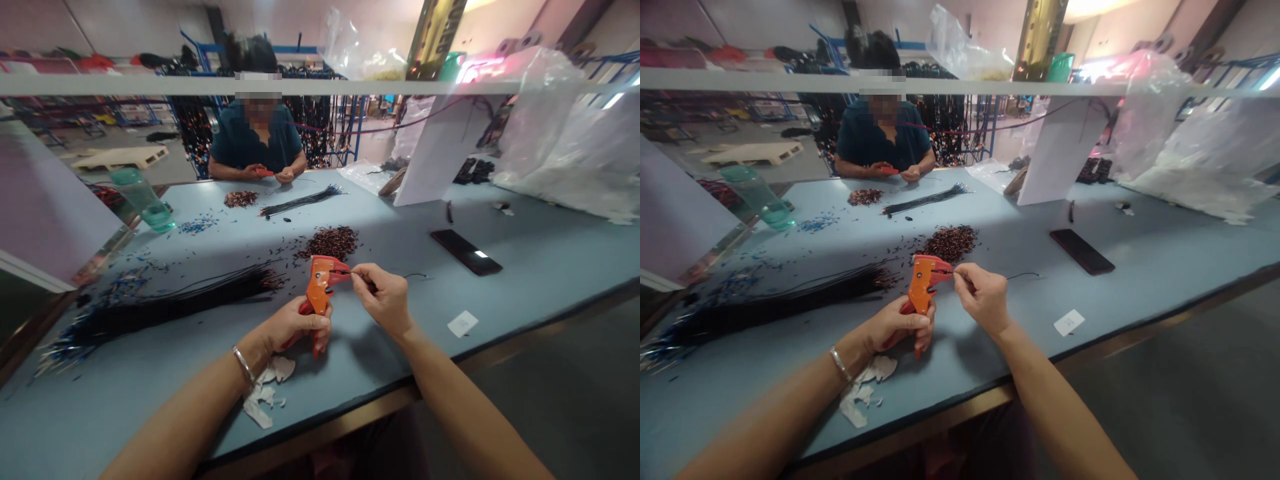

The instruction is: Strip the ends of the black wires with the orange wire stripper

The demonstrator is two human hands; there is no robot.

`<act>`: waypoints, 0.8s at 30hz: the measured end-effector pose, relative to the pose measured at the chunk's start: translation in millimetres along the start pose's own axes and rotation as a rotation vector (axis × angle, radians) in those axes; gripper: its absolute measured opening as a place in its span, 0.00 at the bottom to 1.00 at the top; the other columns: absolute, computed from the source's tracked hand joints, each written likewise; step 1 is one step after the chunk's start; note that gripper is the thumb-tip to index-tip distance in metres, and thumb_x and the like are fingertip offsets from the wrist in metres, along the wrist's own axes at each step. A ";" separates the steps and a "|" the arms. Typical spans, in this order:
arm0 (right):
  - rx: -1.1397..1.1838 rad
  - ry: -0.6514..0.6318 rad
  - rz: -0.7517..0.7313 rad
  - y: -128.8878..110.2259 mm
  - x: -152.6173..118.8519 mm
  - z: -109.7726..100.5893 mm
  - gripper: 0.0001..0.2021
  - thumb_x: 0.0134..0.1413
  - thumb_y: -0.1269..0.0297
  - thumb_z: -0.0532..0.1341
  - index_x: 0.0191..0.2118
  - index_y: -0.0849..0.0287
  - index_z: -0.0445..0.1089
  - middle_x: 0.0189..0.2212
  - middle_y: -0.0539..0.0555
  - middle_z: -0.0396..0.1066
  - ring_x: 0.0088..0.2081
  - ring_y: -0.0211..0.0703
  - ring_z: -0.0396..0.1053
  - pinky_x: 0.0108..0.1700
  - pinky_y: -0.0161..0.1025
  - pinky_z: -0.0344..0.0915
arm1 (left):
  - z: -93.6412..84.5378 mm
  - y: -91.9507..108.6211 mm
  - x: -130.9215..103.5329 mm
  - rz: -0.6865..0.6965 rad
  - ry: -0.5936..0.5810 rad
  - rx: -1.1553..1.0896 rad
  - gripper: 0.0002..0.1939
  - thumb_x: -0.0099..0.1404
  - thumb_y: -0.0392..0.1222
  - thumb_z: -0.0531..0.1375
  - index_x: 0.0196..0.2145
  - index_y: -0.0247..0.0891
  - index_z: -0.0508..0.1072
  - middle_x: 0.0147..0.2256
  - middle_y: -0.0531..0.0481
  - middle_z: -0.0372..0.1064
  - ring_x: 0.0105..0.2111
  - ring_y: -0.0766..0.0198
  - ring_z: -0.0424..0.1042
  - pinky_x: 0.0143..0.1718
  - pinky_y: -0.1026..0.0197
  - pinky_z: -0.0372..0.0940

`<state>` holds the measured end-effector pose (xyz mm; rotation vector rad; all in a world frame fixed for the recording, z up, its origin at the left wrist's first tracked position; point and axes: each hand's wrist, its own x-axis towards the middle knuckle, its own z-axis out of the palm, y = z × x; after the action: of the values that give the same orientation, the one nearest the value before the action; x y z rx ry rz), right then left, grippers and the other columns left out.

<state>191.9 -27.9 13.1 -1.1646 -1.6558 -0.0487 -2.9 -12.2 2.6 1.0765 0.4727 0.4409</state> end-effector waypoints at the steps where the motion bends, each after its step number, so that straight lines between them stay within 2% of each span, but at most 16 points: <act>1: -0.005 -0.003 0.001 0.2 -0.1 0.1 0.06 0.56 0.68 0.57 0.30 0.59 0.69 0.17 0.44 0.61 0.17 0.30 0.54 0.25 0.30 0.55 | 0.3 -0.1 0.1 0.003 0.005 0.000 0.16 0.54 0.44 0.66 0.28 0.35 0.61 0.20 0.55 0.61 0.18 0.68 0.65 0.22 0.62 0.64; 8: -0.052 -0.033 0.001 -0.1 -1.4 -0.2 0.08 0.58 0.66 0.55 0.32 0.58 0.69 0.17 0.46 0.64 0.18 0.31 0.56 0.25 0.31 0.55 | 1.2 -1.8 1.7 0.015 0.024 0.024 0.18 0.53 0.46 0.67 0.28 0.36 0.61 0.18 0.57 0.60 0.17 0.68 0.64 0.21 0.62 0.64; 15: -0.112 0.002 -0.081 0.9 -2.9 2.6 0.08 0.59 0.69 0.54 0.33 0.60 0.69 0.18 0.47 0.66 0.18 0.32 0.59 0.25 0.31 0.55 | -0.1 -6.1 3.2 0.063 0.043 0.067 0.18 0.54 0.47 0.67 0.28 0.36 0.61 0.17 0.57 0.61 0.15 0.69 0.63 0.19 0.64 0.62; 20: -0.147 0.011 -0.089 2.3 -5.0 4.7 0.09 0.60 0.68 0.53 0.33 0.59 0.69 0.18 0.48 0.67 0.18 0.33 0.59 0.26 0.31 0.55 | 0.3 -7.7 2.5 0.068 0.053 0.080 0.18 0.54 0.47 0.67 0.29 0.37 0.61 0.16 0.59 0.60 0.14 0.69 0.63 0.16 0.65 0.61; 24: -0.155 0.015 -0.075 3.3 -6.4 6.1 0.09 0.60 0.67 0.53 0.34 0.59 0.70 0.18 0.48 0.67 0.18 0.33 0.60 0.26 0.32 0.55 | 1.9 -6.3 1.4 0.022 0.119 0.029 0.21 0.52 0.50 0.68 0.28 0.37 0.60 0.14 0.62 0.54 0.11 0.74 0.54 0.13 0.68 0.56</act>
<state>189.6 -27.0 4.0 -1.2150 -1.7061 -0.2363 0.0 -15.3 -2.6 1.0885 0.5744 0.5203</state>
